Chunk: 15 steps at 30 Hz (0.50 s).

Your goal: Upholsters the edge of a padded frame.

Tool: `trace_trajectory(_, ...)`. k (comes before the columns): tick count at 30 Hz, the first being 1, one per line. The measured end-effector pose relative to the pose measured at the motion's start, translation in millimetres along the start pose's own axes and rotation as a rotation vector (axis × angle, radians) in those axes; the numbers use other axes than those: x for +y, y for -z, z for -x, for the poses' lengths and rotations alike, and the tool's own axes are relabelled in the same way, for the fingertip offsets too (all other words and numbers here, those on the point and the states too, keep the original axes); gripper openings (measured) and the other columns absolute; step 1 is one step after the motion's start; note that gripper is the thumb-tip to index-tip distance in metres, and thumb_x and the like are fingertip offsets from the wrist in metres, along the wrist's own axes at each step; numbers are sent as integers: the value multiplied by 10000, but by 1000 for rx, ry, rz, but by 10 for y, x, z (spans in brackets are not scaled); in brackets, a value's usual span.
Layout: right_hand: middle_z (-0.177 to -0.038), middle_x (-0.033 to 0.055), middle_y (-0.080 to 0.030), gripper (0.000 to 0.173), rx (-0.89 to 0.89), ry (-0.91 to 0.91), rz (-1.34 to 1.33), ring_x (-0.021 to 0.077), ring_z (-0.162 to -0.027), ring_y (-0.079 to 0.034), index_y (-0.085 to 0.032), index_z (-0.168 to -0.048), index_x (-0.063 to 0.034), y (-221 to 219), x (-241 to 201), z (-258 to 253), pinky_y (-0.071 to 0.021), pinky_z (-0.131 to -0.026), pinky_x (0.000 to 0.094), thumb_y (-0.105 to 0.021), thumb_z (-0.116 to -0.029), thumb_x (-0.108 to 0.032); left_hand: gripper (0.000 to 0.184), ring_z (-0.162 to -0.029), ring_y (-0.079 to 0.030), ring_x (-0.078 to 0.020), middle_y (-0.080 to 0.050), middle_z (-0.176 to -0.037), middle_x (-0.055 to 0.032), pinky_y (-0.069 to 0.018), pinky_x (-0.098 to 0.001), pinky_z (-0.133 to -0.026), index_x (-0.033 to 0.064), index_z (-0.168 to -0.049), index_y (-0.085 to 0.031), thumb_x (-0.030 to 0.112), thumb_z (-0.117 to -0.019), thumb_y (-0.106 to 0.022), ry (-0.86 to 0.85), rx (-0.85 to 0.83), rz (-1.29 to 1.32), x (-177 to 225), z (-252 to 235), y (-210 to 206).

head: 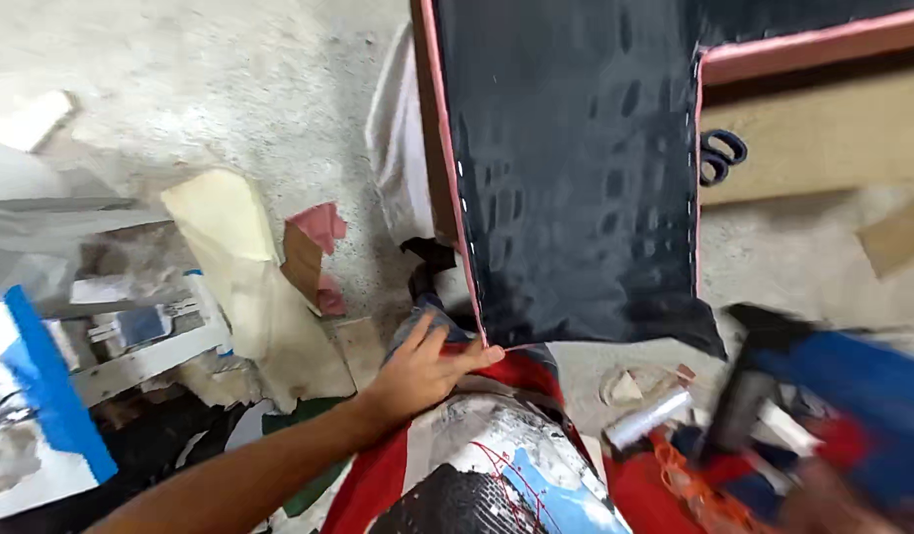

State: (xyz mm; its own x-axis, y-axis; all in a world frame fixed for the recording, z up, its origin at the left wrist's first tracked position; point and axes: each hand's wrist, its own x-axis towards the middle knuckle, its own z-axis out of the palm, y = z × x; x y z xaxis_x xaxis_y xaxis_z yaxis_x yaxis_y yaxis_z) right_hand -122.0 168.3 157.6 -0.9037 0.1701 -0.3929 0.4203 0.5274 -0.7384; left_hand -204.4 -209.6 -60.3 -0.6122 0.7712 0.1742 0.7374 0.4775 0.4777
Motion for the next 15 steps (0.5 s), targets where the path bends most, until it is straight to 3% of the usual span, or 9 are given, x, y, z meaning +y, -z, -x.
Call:
trace_trajectory(2,-910,173,-728,305,59,-16,48,253,-793,-734,-658,-1114,43,-681,-298,205,-632,-709,500,-743,-952,-201,512,-1148,-634,-273,-669,-1326,35,-389,-575,-1111,346,-1446,-510,93,-1005,-569,-18,21,0,-124,-43,-66)
trace_trajectory(4,-845,94,-746,258,129,-12,82,167,-737,-735,-699,-1030,-18,-1218,-516,239,-641,-651,403,-772,-930,-245,567,-1214,-610,-274,-678,-1306,39,-344,-610,-1148,399,-1435,-524,61,-983,-584,-20,51,62,-212,-49,-149)
trace_trajectory(6,-809,30,-748,245,197,-22,135,70,-704,-720,-698,-989,-51,-1523,-632,250,-634,-632,297,-762,-930,-280,553,-1260,-586,-285,-663,-1326,18,-334,-635,-1155,390,-1405,-557,44,-974,-587,-17,51,132,-248,-52,-186)
trace_trajectory(9,-809,16,-742,264,245,-27,201,24,-716,-702,-702,-979,-49,-1704,-678,264,-611,-642,244,-742,-931,-306,498,-1259,-594,-297,-683,-1284,22,-327,-635,-1169,388,-1355,-600,67,-975,-597,-7,51,205,-278,-81,-212)
trace_trajectory(15,-781,-38,-720,247,288,33,300,-34,-705,-670,-709,-949,-103,-1866,-625,239,-565,-600,182,-688,-931,-349,439,-1286,-591,-360,-705,-1258,-63,-262,-679,-1192,416,-1297,-643,124,-969,-647,14,59,268,-319,-166,-288)
